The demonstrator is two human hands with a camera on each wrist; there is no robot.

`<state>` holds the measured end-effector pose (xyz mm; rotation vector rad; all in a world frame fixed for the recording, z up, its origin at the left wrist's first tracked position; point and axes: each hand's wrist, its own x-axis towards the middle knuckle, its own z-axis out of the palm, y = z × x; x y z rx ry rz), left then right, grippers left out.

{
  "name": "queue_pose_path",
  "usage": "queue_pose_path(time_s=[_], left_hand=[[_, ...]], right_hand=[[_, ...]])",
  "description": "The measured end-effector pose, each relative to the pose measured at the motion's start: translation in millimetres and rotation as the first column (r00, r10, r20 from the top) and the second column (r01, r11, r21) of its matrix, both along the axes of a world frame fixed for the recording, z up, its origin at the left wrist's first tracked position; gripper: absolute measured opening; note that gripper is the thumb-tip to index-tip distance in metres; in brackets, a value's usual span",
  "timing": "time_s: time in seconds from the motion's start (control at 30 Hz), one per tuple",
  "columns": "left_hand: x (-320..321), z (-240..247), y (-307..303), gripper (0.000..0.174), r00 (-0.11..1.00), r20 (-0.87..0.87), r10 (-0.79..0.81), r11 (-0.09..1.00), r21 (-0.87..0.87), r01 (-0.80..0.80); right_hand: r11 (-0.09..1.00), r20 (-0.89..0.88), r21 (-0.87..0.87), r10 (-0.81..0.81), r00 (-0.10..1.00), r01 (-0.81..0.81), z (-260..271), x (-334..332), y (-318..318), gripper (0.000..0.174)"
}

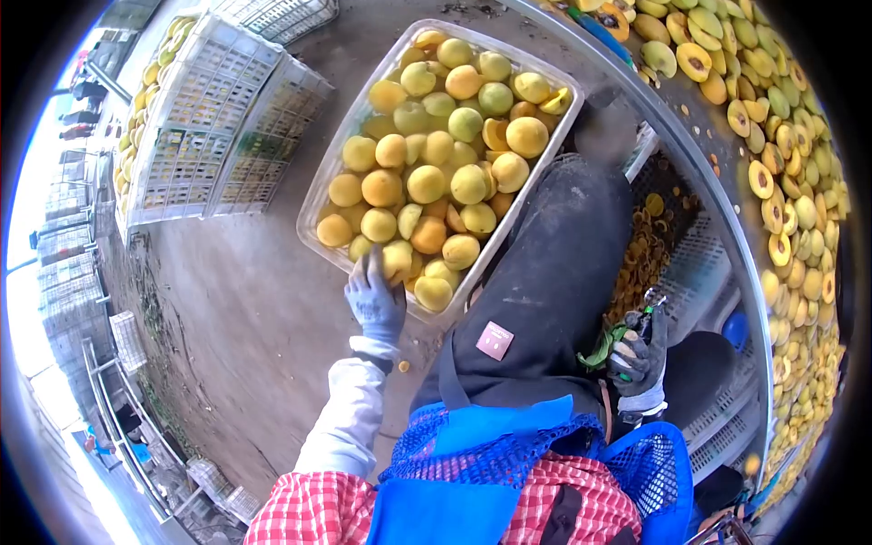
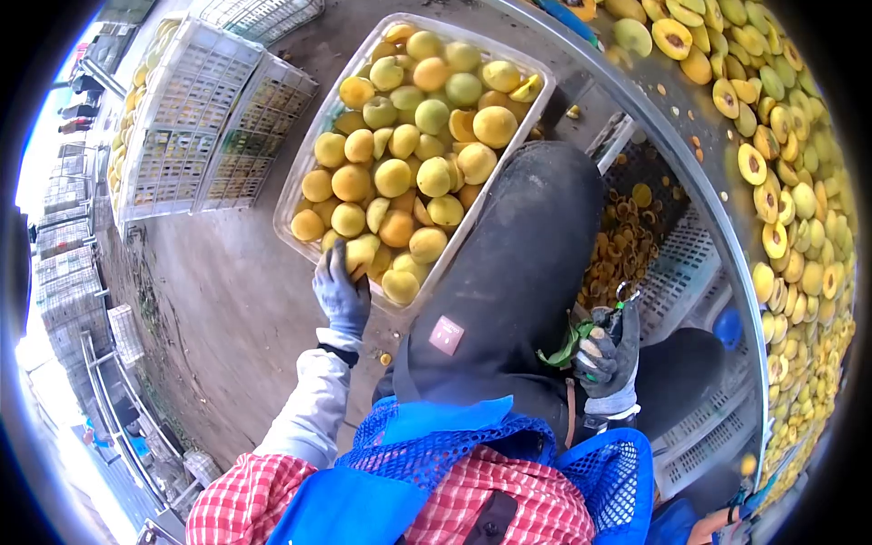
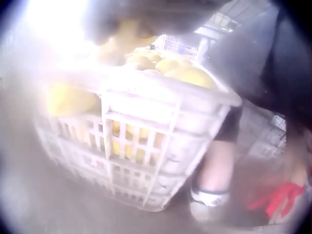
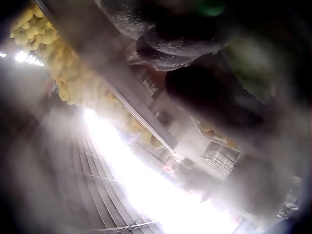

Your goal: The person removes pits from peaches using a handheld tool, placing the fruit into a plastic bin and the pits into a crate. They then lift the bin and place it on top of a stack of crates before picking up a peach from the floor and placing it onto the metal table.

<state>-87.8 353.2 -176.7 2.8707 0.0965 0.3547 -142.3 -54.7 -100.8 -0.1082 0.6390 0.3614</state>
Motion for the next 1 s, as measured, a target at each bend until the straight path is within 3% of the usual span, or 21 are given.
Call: queue_pose_path(time_s=[0.1,0.2,0.23,0.27,0.33,0.4,0.43,0.47,0.53,0.6,0.77,0.83,0.87,0.97,1.0], left_hand=[[-2.9,-13.5,5.8,0.07,0.949,-0.158,-0.274,0.952,0.093,0.291],[19.3,42.6,17.7,0.065,0.823,-0.425,-0.376,0.907,0.014,0.421],[29.4,60.4,18.9,0.049,0.781,-0.483,-0.397,0.881,0.036,0.471],[42.9,77.2,13.4,0.03,0.709,-0.593,-0.383,0.905,-0.086,0.417],[59.2,65.5,17.4,0.02,0.749,-0.601,-0.278,0.959,-0.22,0.179],[76.8,39.1,5.1,0.016,0.968,-0.194,-0.161,0.985,-0.095,0.144],[87.4,23.5,-2.2,0.019,0.982,-0.08,-0.168,0.978,-0.14,0.156],[90.0,-3.3,-7.5,0.033,0.997,-0.029,-0.077,0.988,-0.134,0.072],[79.8,-24.5,-22.1,0.045,0.998,-0.055,-0.031,0.99,0.135,0.039],[78.2,-30.7,-22.6,0.056,0.992,-0.108,0.059,0.994,0.102,-0.048],[79.6,-39.8,-33.8,0.051,0.993,-0.121,-0.004,0.978,0.206,0.029],[78.5,-45.2,-33.4,0.052,0.992,-0.127,0.025,0.98,0.201,0.001],[79.6,-40.3,-35.1,0.053,0.991,-0.133,0.024,0.976,0.219,0.006],[82.3,-37.8,-30.8,0.049,0.991,-0.136,0.005,0.984,0.179,0.02],[83.5,-31.3,-28.2,0.045,0.98,-0.196,0.036,0.999,0.026,-0.032]], right_hand=[[1.0,-0.094,-0.027,-0.004,0.996,0.001,-5.8,1.7,-5.9,0.058],[0.999,-0.109,-0.037,-0.016,0.994,0.012,-8.0,-3.3,-14.3,0.057],[0.999,-0.099,-0.039,-0.015,0.995,0.011,-10.6,-1.0,-17.2,0.056],[1.0,-0.065,-0.019,-0.019,0.998,0.018,-10.2,0.7,-18.4,0.054],[0.999,-0.038,0.002,-0.034,0.999,0.034,-12.7,2.6,-20.2,0.051],[0.998,-0.05,-0.003,-0.065,0.997,0.065,-18.0,2.7,-20.8,0.049],[0.996,-0.102,-0.061,-0.066,0.993,0.06,-18.4,2.5,-20.8,0.048],[0.991,-0.153,-0.121,-0.066,0.986,0.047,-17.8,3.8,-20.8,0.048],[0.97,-0.248,-0.241,-0.073,0.966,0.012,-14.9,11.0,-18.6,0.048],[0.957,-0.308,-0.29,-0.089,0.947,-0.004,-7.7,24.3,-14.4,0.047],[0.948,-0.3,-0.317,-0.099,0.949,-0.001,-9.9,45.7,-10.1,0.043],[0.932,-0.241,-0.361,-0.067,0.968,-0.025,3.0,64.5,1.1,0.043],[0.91,-0.329,-0.409,-0.073,0.942,-0.072,11.5,72.2,3.4,0.043],[0.94,-0.215,-0.339,-0.043,0.976,-0.033,4.7,71.9,-7.4,0.045],[0.921,-0.23,-0.387,-0.05,0.972,-0.044,9.2,68.7,-13.2,0.044]])
